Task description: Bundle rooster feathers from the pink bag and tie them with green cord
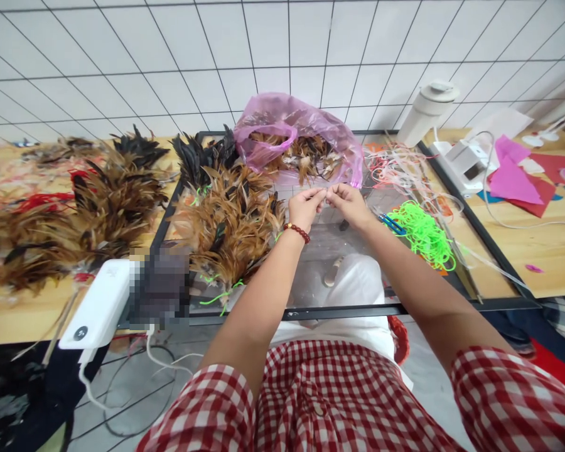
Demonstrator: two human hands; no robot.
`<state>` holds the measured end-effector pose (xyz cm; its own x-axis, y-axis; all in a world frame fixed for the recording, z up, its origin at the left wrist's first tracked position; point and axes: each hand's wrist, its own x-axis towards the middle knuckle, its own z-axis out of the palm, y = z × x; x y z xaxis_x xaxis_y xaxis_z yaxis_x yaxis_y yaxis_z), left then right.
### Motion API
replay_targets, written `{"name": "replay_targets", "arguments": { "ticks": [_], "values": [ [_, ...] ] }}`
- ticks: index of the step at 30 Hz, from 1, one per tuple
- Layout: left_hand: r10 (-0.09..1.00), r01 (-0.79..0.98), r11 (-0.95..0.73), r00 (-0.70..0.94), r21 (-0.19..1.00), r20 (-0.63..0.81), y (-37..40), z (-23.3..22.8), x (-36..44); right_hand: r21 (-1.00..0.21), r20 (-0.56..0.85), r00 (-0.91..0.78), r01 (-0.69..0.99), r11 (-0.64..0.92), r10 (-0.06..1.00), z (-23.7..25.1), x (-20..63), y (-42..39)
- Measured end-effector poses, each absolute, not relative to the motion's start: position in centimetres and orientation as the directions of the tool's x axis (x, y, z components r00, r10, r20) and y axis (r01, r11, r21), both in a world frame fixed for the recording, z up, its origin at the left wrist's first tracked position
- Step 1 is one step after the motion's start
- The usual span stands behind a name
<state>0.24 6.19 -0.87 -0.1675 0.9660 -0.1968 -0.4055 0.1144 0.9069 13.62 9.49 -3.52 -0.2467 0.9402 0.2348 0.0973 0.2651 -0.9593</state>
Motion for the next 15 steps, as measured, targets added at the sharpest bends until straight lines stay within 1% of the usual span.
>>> {"name": "replay_targets", "arguments": {
  "ticks": [5, 9, 12, 14, 15],
  "values": [
    [0.971, -0.408, 0.105, -0.154, 0.907, -0.181, 6.3, -0.6, 0.1, -0.952, 0.251, -0.264, 0.104, 0.287, 0.931, -3.5, 13.7, 9.4],
    [0.963, -0.449, 0.050, -0.215, 0.892, -0.163, 6.5, -0.7, -0.1, -0.942, 0.239, -0.301, 0.159, 0.296, 0.923, -3.7, 13.3, 9.2],
    [0.953, -0.472, 0.044, -0.245, 0.880, -0.179, 6.6, -0.6, -0.1, -0.929, 0.250, -0.318, 0.188, 0.320, 0.914, -3.9, 13.4, 9.4],
    [0.945, -0.474, 0.058, -0.257, 0.879, -0.200, 6.6, -0.5, 0.0, -0.913, 0.256, -0.278, 0.244, 0.326, 0.926, -3.8, 14.3, 10.1],
    [0.943, -0.470, 0.067, -0.260, 0.880, -0.210, 6.6, -0.5, 0.0, -0.889, 0.275, -0.224, 0.311, 0.336, 0.935, -3.7, 15.0, 10.7]
  ]
}}
